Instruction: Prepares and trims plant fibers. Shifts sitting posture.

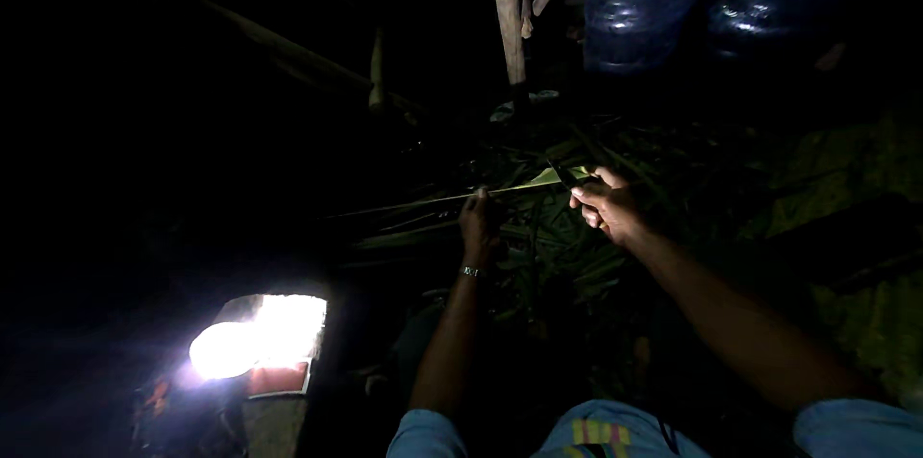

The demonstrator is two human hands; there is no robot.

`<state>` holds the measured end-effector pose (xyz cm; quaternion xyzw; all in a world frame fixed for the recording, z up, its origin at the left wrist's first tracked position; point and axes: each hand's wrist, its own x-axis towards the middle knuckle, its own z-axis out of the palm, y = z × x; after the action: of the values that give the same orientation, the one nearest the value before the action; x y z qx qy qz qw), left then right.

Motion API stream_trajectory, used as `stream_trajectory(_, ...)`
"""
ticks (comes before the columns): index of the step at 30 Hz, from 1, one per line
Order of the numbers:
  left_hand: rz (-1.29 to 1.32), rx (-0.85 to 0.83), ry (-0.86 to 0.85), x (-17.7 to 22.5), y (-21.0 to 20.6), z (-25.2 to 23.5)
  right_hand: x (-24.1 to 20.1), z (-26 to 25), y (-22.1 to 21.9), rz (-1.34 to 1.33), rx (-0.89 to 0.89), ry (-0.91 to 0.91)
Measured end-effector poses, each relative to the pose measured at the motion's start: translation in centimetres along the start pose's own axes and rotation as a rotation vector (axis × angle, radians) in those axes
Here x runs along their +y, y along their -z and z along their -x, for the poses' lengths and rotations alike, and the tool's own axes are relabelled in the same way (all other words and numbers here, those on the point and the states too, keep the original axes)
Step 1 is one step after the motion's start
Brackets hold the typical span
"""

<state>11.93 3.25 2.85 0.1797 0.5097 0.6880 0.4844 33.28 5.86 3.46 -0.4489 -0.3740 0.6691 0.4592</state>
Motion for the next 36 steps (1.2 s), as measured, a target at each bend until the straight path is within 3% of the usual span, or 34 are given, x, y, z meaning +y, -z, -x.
stream_trajectory(4,-0.049,-0.044,-0.071,-1.3,-1.0,1.3,0.0,1.3,-1.6,0.002,-0.076,-0.203)
stream_trajectory(9,-0.058,-0.168,-0.143,-4.0,-1.4,2.2,0.7,1.8,-3.1,0.091,-0.217,-0.198)
stream_trajectory(20,-0.133,-0.09,-0.259,-3.0,-1.0,2.1,0.6,-1.6,-0.7,-0.003,0.165,-0.142)
stream_trajectory(28,-0.101,0.063,-0.221,-0.8,-0.3,0.0,0.9,-1.1,2.0,0.095,0.146,-0.229)
stream_trajectory(33,-0.116,0.119,-0.297,1.8,3.8,-4.2,0.9,-1.4,7.9,0.082,0.413,-0.286)
stream_trajectory(36,-0.163,0.088,-0.237,1.8,2.3,-3.4,0.6,-0.6,8.2,0.134,0.308,-0.301)
